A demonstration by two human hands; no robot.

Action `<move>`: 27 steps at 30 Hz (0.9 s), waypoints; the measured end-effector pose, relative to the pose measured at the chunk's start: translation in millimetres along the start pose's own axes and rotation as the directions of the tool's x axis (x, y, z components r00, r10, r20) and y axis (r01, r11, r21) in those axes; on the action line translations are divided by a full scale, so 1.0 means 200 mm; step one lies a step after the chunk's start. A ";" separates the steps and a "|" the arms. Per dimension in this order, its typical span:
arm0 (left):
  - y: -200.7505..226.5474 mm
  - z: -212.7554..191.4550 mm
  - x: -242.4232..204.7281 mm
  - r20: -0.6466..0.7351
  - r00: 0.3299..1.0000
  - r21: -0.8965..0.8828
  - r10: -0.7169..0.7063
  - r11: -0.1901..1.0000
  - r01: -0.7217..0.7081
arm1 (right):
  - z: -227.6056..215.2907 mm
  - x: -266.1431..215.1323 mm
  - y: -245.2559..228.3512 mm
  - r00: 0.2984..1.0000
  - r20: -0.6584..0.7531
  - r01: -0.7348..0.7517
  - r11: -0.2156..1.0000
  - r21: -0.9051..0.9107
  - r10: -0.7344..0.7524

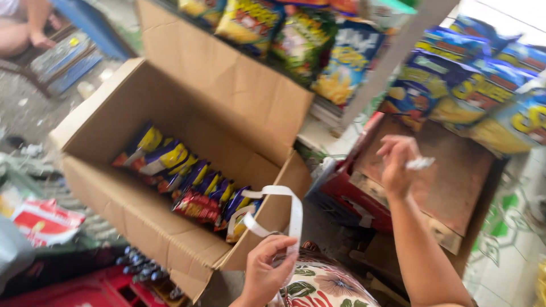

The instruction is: The person takes snack bags out of a cardboard box, measures each bag with a white paper measuring strip, marks the strip with a pen, and places the measured bags on the store shelf. They repeat this for multiple bags, occasionally reaching into the box to retrieve the next one.

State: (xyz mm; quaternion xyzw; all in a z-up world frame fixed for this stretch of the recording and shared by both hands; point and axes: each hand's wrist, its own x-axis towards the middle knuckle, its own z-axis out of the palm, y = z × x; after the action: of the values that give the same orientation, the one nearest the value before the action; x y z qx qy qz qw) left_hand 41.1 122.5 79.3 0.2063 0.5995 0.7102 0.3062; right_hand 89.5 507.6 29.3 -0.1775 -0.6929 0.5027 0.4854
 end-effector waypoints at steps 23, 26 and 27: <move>-0.61 -0.76 -0.40 0.191 0.981 -0.062 -0.025 0.997 0.037 | 2.89 -0.63 0.68 0.400 0.515 -0.591 0.643 -0.487 0.758; -0.56 -0.75 -0.39 0.184 0.979 -0.041 -0.082 0.995 0.091 | 2.92 -0.73 0.90 0.590 0.506 -0.404 0.773 -0.490 0.629; -0.51 -0.74 -0.38 0.173 0.974 -0.006 -0.148 0.988 0.152 | 2.90 -0.75 0.93 0.679 0.489 -0.290 0.811 -0.508 0.548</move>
State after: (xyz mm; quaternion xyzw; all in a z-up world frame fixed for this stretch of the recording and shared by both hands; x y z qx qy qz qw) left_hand 16.8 -27.1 -43.6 0.2179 0.5779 0.6702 0.4115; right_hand -379.3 174.0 -219.1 -0.2540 -0.8358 0.4835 0.0558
